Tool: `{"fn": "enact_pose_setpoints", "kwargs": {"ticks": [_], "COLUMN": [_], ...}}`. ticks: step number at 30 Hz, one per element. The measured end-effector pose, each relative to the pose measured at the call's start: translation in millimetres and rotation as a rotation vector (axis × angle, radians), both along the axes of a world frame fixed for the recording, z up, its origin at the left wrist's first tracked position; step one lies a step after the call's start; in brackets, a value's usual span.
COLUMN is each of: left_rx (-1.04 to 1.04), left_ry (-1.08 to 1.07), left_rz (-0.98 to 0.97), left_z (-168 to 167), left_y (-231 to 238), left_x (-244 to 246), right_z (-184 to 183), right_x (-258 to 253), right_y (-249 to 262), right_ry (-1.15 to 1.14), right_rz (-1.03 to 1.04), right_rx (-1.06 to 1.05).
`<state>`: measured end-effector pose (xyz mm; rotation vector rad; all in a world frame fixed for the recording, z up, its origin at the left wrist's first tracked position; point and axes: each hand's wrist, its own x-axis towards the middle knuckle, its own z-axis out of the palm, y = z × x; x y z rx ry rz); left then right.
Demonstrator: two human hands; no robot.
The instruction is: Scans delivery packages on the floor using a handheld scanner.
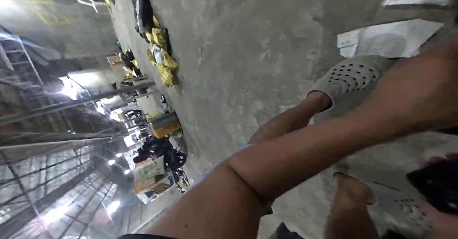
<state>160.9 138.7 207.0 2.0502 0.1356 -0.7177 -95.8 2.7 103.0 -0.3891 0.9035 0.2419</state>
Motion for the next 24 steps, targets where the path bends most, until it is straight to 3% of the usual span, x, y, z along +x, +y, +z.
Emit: {"fn": "enact_pose_setpoints", "kwargs": {"ticks": [4,9,14,18,21,24], "left_rx": [-0.04,0.103,0.372,0.571,0.991,1.16], "left_ry": [0.089,0.062,0.073,0.11,0.343,0.622], "left_rz": [0.161,0.074,0.234,0.444,0.456,0.217], "left_z": [6,-22,-63,-56,-34,-42], "left_y": [34,84,208,317,371,375], "left_x": [18,18,-7,-35,-68,-90], "right_z": [-4,21,51,51,54,61], "right_x": [9,32,47,32,19,10], "right_y": [11,19,27,30,30,31], "right_ry": [-0.009,-0.051,0.017,0.05,0.016,0.015], "right_rz": [0.038,0.044,-0.045,-0.114,-0.184,-0.237], "right_rx": [0.022,-0.007,-0.032,0.004,0.008,0.013]}}
